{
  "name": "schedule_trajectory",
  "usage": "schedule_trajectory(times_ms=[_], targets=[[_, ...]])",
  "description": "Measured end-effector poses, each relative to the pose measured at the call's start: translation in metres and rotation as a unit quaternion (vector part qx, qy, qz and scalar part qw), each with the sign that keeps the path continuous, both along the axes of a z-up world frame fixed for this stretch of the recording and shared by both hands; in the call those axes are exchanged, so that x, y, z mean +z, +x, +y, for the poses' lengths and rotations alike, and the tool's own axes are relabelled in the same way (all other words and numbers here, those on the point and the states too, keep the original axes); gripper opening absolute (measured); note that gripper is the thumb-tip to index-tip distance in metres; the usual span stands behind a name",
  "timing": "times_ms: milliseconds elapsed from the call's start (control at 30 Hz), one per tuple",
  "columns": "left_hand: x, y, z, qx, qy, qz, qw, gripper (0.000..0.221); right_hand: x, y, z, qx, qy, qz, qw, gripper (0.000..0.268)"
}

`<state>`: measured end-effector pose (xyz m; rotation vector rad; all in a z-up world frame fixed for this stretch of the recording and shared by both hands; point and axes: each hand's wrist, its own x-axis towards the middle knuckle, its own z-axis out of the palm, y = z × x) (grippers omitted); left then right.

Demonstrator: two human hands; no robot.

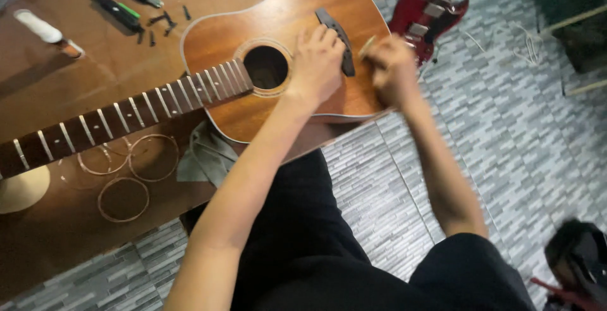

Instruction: Cleaning and polishing the body and neck of an acoustic guitar using a cloth.

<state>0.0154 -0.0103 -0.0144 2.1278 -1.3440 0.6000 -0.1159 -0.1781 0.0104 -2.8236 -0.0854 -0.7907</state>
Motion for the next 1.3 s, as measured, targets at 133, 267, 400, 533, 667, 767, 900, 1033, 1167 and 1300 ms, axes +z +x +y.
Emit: schedule_trajectory(times_ms=[133,267,400,533,667,767,900,1033,1167,1300], targets=[[0.005,0.006,-0.004,-0.024,0.035,0.003,0.999,0.018,-0.008,-0.044,0.054,0.046,0.041,0.001,0.998,0.015],[0.005,0.013,-0.001,-0.036,0.045,-0.018,0.998,0.017,0.010,-0.030,0.031,-0.081,0.076,-0.061,0.992,0.008],[0.007,0.012,-0.003,-0.045,0.029,-0.024,0.998,0.015,0.004,-0.013,0.039,-0.077,0.096,-0.071,0.990,0.022],[0.008,0.013,0.000,-0.039,0.035,-0.015,0.998,0.014,0.004,-0.018,0.045,-0.048,0.080,0.030,0.995,0.034],[0.007,0.011,0.001,-0.041,0.037,-0.015,0.998,0.019,-0.006,0.010,0.005,-0.082,0.080,0.032,0.993,0.039],[0.011,0.009,0.003,-0.026,0.035,-0.032,0.999,0.018,0.012,0.013,0.036,-0.054,0.114,0.024,0.992,0.012],[-0.036,0.017,-0.017,-0.035,0.004,-0.028,0.999,0.021,-0.009,-0.044,0.057,-0.097,0.015,0.017,0.995,0.007],[-0.009,0.013,-0.004,-0.032,0.028,-0.032,0.999,0.020,0.012,-0.064,0.052,-0.068,0.061,0.067,0.994,0.014],[0.008,0.007,0.000,-0.025,0.041,-0.038,0.998,0.016,0.009,-0.010,-0.023,-0.057,0.081,0.025,0.995,0.013],[0.017,0.005,0.003,-0.023,0.032,-0.057,0.998,0.017,-0.008,0.080,-0.083,-0.066,0.081,0.062,0.993,0.009]])
